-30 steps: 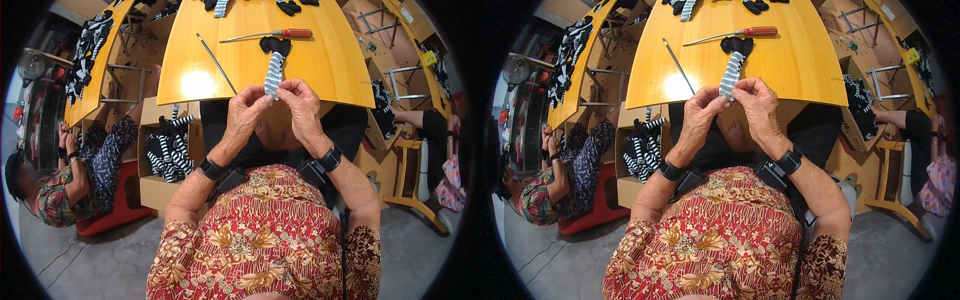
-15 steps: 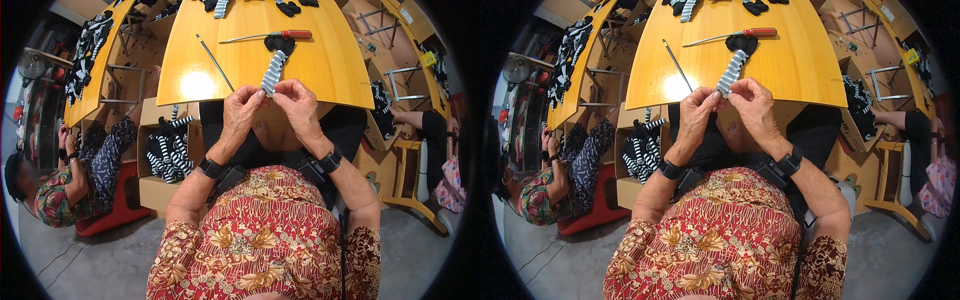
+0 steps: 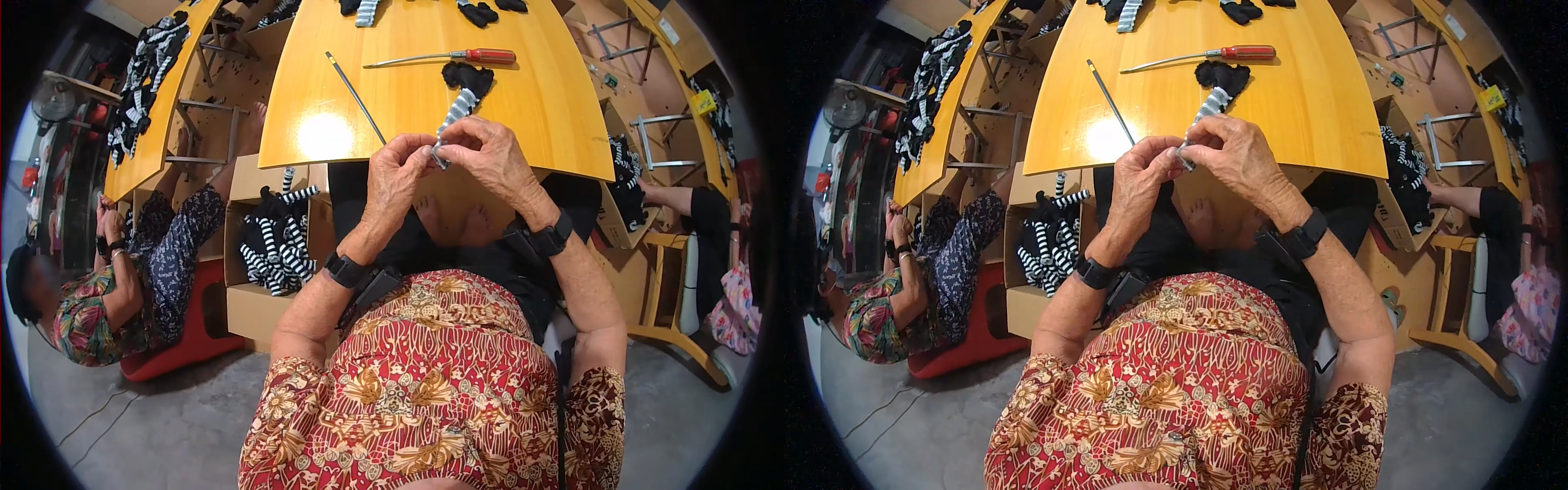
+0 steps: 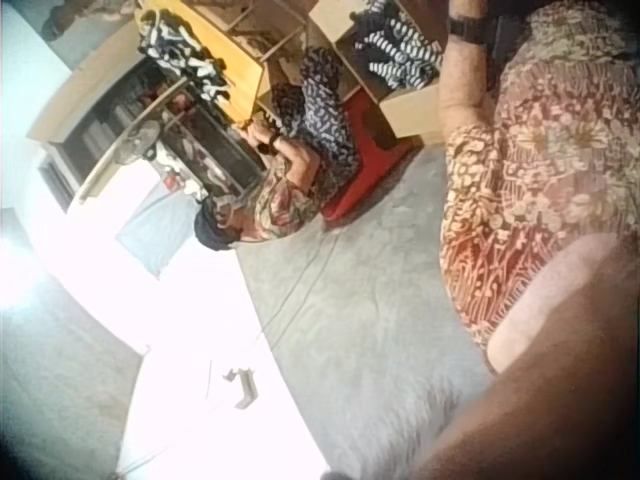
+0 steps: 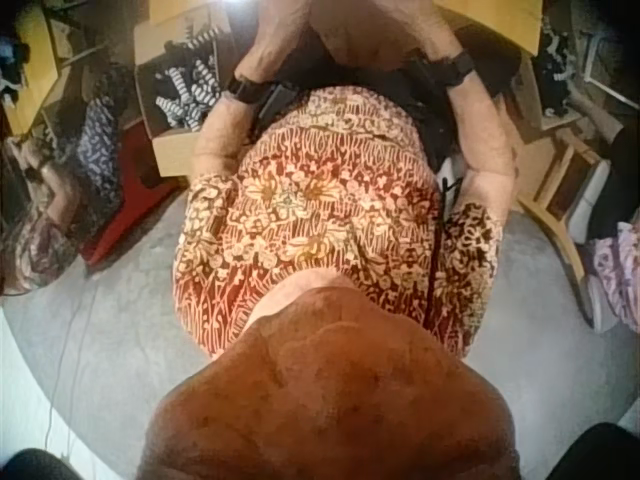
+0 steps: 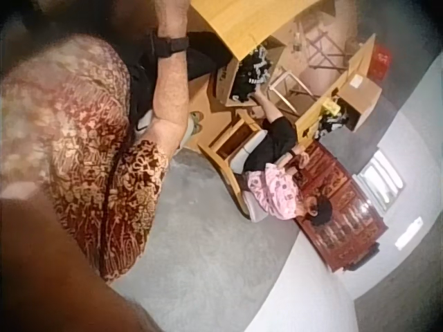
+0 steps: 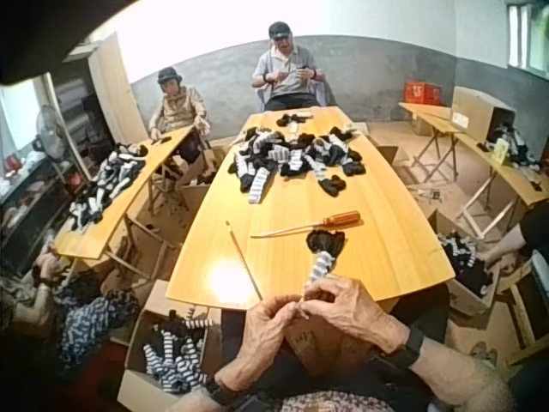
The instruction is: The person assembles striped sock puppets by hand, using a red-handled screwdriver to push the fabric over a cylindrical form. They repeatedly insert the tool, adjust the fabric, and place finished units into a cardboard box on the floor.
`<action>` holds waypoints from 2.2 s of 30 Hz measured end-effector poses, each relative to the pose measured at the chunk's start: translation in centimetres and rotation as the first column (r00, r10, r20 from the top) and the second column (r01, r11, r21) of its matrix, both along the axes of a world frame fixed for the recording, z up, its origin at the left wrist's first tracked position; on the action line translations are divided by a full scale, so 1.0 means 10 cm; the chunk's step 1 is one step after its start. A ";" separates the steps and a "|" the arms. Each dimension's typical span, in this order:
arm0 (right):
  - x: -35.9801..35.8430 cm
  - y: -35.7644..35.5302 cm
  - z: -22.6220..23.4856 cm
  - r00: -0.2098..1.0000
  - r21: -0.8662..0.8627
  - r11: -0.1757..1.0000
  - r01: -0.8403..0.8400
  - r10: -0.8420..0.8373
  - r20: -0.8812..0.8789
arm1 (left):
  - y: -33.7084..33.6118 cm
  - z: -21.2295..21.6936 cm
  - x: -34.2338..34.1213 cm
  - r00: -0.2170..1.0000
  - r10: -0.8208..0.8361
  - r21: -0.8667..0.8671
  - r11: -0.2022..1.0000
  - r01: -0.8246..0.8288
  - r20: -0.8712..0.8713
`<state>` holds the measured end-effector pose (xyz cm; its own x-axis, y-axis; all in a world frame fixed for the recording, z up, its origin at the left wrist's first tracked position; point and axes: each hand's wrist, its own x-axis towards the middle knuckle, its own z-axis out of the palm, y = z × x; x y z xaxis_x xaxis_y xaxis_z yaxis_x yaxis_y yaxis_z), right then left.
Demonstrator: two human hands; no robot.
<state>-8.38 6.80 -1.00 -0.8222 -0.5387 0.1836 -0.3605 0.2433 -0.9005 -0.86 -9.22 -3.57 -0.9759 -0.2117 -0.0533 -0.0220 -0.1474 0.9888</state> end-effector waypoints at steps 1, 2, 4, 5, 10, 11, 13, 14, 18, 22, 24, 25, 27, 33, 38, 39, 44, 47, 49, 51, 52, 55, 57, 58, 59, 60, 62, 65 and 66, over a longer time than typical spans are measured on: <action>0.02 0.00 0.03 1.000 0.033 0.999 -0.006 0.006 -0.015 | 0.00 -0.02 0.01 1.000 0.000 -0.002 1.000 0.000 -0.002; 0.03 0.01 0.04 1.000 0.034 0.999 -0.006 0.006 0.001 | 0.00 -0.02 0.01 1.000 -0.001 -0.004 1.000 0.000 -0.005; 0.05 0.02 0.05 0.999 0.034 0.999 -0.005 0.004 0.038 | 0.01 0.01 0.01 1.000 0.001 0.025 1.000 -0.001 0.010; 0.04 0.03 0.04 0.999 0.033 0.999 -0.004 0.002 0.051 | 0.01 0.02 0.01 1.000 0.002 0.040 0.999 -0.003 0.018; 0.01 0.03 -0.04 1.000 0.044 0.999 0.005 -0.004 -0.009 | 0.00 0.01 0.01 1.000 -0.005 0.044 0.999 0.004 0.025; 0.01 0.03 -0.05 0.999 0.038 0.999 0.011 -0.009 -0.041 | 0.00 0.01 0.02 1.000 -0.008 0.045 0.999 0.007 0.022; 0.02 0.00 -0.07 0.994 0.025 0.999 0.020 -0.018 -0.105 | 0.00 0.01 0.03 1.000 -0.019 0.053 0.998 0.018 0.015; 0.02 0.00 -0.06 0.996 0.021 0.999 0.028 -0.027 -0.084 | 0.01 0.02 0.04 1.000 -0.024 0.058 0.998 0.023 0.011; 0.02 -0.01 -0.09 0.998 -0.010 0.999 0.047 -0.048 -0.032 | 0.06 0.03 0.04 0.999 -0.040 0.038 0.998 0.041 -0.031; 0.04 -0.03 -0.11 0.998 -0.035 0.998 0.049 -0.050 -0.036 | 0.02 -0.04 0.00 1.000 -0.022 -0.108 0.994 0.019 -0.022; 0.06 -0.03 -0.08 0.998 -0.036 0.998 0.053 -0.054 -0.025 | 0.03 -0.02 -0.01 1.000 -0.013 -0.196 0.981 0.010 -0.013; 0.06 -0.03 -0.07 0.998 -0.036 0.998 0.055 -0.056 -0.019 | 0.04 0.00 -0.02 1.000 -0.005 -0.250 0.968 0.002 -0.014; 0.07 -0.02 -0.07 0.999 -0.060 0.997 0.040 -0.040 0.004 | 0.06 0.00 -0.04 1.000 0.005 -0.304 0.953 -0.014 -0.030; 0.09 0.01 0.02 0.993 -0.060 0.998 0.028 -0.020 0.118 | 0.04 0.01 -0.05 0.999 0.002 -0.167 0.986 -0.008 -0.035; 0.12 -0.02 0.02 0.985 -0.206 0.978 -0.015 0.049 0.165 | 0.07 0.06 -0.02 0.990 0.029 -0.300 0.951 -0.070 -0.137; 0.09 0.00 -0.02 0.985 -0.187 0.982 -0.031 0.061 0.159 | 0.07 0.07 -0.01 0.989 0.004 -0.296 0.954 -0.048 -0.148; 0.11 0.07 0.01 0.990 -0.137 0.990 -0.021 0.040 0.134 | 0.05 0.02 -0.02 0.977 -0.070 -0.404 0.915 -0.019 -0.203; 0.12 0.07 0.00 0.994 -0.148 0.986 0.083 -0.071 0.082 | 0.12 0.11 -0.03 0.978 -0.064 -0.257 0.966 0.011 -0.200; 0.11 0.06 -0.04 0.976 -0.205 0.964 0.169 -0.134 0.172 | 0.14 0.12 -0.03 0.971 -0.121 -0.200 0.976 0.079 -0.208; 0.08 0.08 -0.04 0.969 -0.172 0.967 0.187 -0.153 0.195 | 0.14 0.12 -0.03 0.965 -0.178 -0.072 0.983 0.167 -0.191; 0.07 0.08 -0.04 0.965 -0.156 0.968 0.195 -0.161 0.205 | 0.13 0.13 -0.03 0.963 -0.208 0.029 0.976 0.216 -0.171; 0.10 0.05 -0.04 0.983 -0.203 0.966 0.158 -0.134 0.127 | 0.14 0.12 -0.04 0.956 -0.252 0.132 0.953 0.272 -0.148; 0.16 0.08 0.02 0.990 -0.155 0.979 0.135 -0.128 0.054 | 0.15 0.12 -0.04 0.956 -0.249 0.076 0.962 0.263 -0.155; 0.17 0.09 0.04 0.992 -0.130 0.984 0.123 -0.122 0.017 | 0.16 0.14 -0.04 0.956 -0.241 0.018 0.969 0.247 -0.166; 0.17 0.09 0.04 0.992 -0.131 0.983 0.125 -0.125 0.008 | 0.17 0.15 -0.04 0.956 -0.233 -0.039 0.973 0.229 -0.178; 0.17 0.10 0.04 0.992 -0.132 0.983 0.128 -0.129 -0.001 | 0.17 0.16 -0.04 0.960 -0.210 -0.175 0.968 0.178 -0.186; 0.18 0.12 0.05 0.991 -0.125 0.984 0.126 -0.130 -0.024 | 0.16 0.16 -0.05 0.963 -0.166 -0.434 0.899 0.060 -0.211; 0.17 0.12 0.06 0.987 -0.113 0.985 0.128 -0.138 -0.080 | 0.17 0.16 -0.08 0.932 -0.055 -0.711 0.663 -0.235 -0.360; 0.17 0.11 0.03 0.984 -0.116 0.984 0.136 -0.148 -0.100 | 0.19 0.17 -0.08 0.937 -0.029 -0.705 0.667 -0.242 -0.348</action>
